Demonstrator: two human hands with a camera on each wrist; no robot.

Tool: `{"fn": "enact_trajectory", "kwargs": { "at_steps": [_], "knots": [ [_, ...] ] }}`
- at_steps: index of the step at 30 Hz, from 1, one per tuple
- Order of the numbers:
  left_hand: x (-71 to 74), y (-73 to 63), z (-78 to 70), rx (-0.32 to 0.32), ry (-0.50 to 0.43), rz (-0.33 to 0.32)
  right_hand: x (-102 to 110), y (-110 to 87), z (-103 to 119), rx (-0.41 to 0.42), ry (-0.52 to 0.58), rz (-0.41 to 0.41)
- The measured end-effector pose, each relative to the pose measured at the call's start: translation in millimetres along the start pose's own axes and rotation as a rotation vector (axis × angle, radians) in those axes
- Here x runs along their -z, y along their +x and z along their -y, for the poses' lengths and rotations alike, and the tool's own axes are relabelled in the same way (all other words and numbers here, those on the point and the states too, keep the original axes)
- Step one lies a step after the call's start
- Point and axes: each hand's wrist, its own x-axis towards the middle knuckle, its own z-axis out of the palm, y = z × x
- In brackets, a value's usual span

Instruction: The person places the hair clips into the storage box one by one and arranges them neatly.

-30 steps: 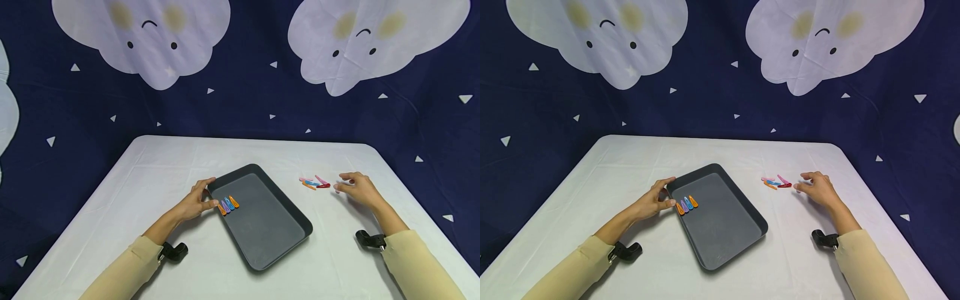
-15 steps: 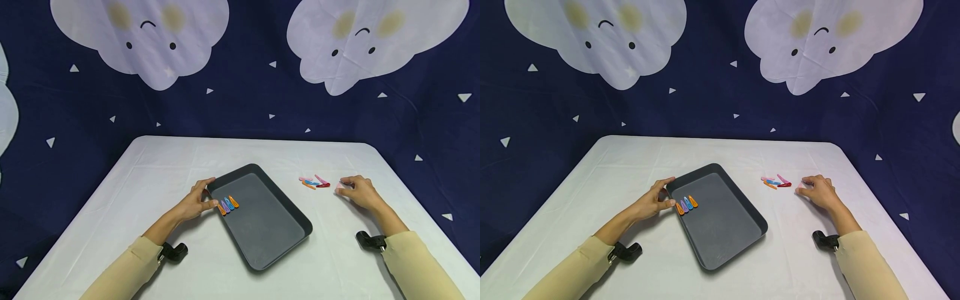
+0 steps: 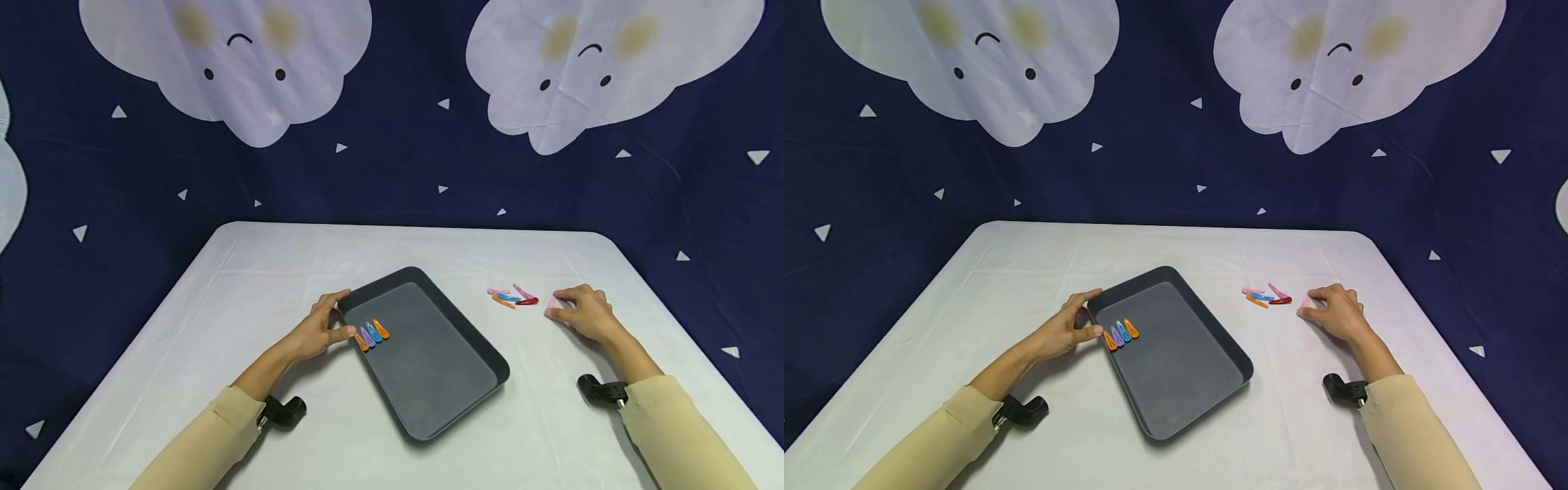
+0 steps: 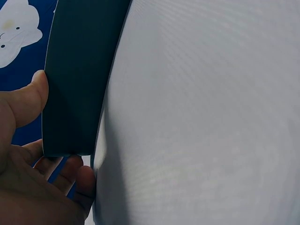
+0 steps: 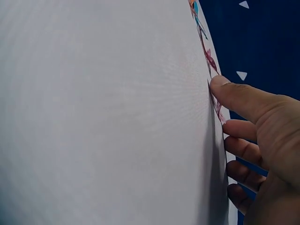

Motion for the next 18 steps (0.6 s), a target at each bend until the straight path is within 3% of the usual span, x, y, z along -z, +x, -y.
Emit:
{"fn": "enact_trajectory", "kwargs": {
  "at_steps": [18],
  "knots": [
    [-0.1,-0.6,-1.1,0.001,0.001,-0.001,-1.3,-0.6,-0.5,0.006,-0.006,-0.014]
  ]
}}
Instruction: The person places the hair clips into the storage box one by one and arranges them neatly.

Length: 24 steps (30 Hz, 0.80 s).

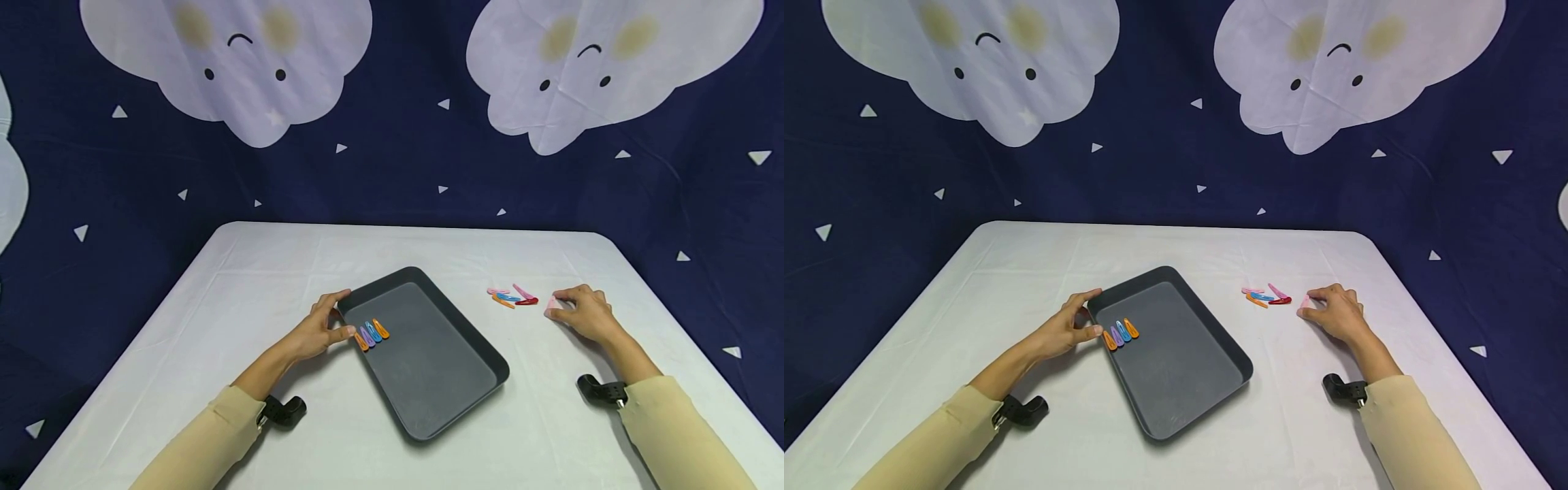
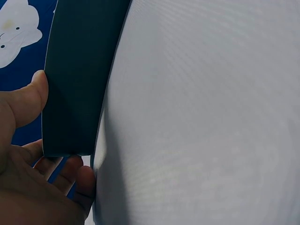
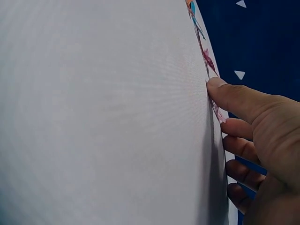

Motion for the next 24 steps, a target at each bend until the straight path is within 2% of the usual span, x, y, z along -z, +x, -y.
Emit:
{"fn": "enact_trajectory", "kwargs": {
  "at_steps": [16,24],
  "knots": [
    [-0.5,1.2,0.5,-0.004,0.004,0.0,4.2,-1.7,2.2,0.007,0.01,-0.033],
    [-0.3,1.4,1.9,-0.004,-0.001,-0.002,13.0,1.9,21.5,0.07,0.054,-0.07]
  ]
}}
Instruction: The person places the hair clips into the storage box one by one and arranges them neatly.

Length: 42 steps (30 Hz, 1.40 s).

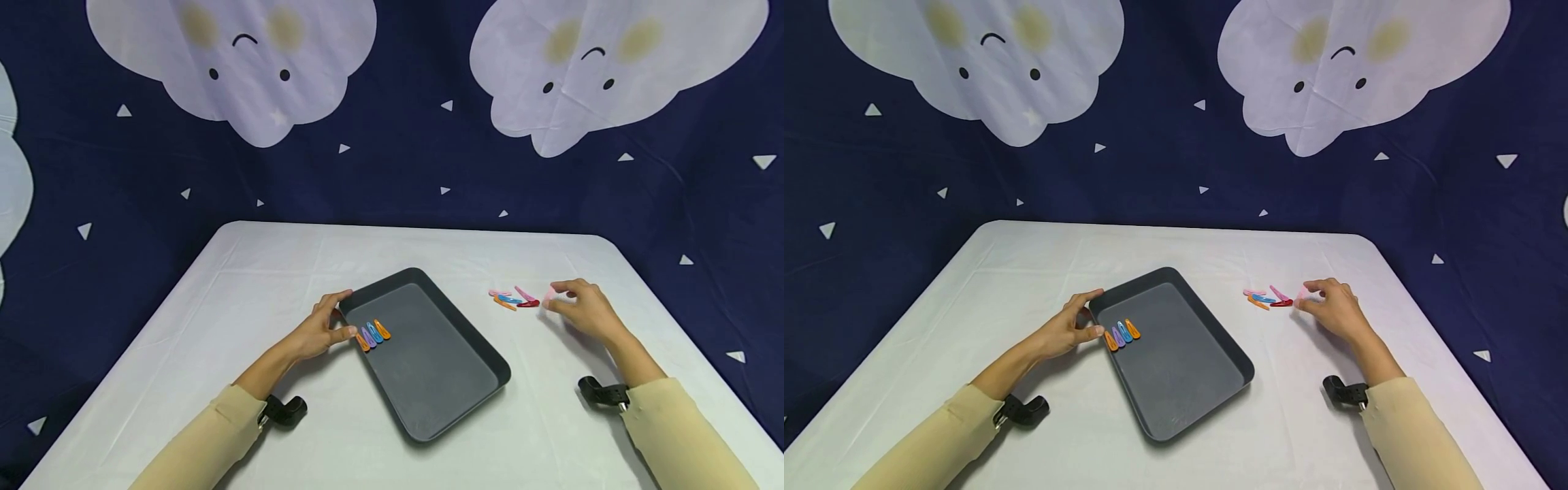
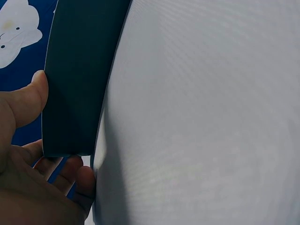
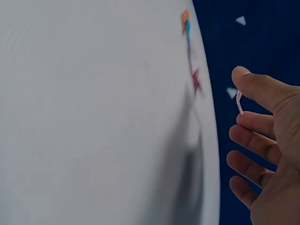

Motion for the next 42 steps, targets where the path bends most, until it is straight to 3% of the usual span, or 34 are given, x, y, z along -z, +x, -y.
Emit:
{"fn": "enact_trajectory", "kwargs": {
  "at_steps": [7,16,33,42],
  "knots": [
    [-0.1,-1.2,0.5,-0.019,0.018,-0.019,8.2,6.4,36.8,0.094,0.023,-0.033],
    [-0.2,-0.3,-0.3,-0.005,0.026,-0.021,10.0,12.0,81.5,0.166,0.072,-0.008],
    [-0.1,-1.2,-0.8,-0.004,0.028,-0.013,-10.8,19.1,144.9,0.345,0.152,0.023],
    [0.3,-1.8,-2.0,0.005,0.022,-0.009,-24.4,21.8,166.0,0.436,0.161,0.076]
  ]
}}
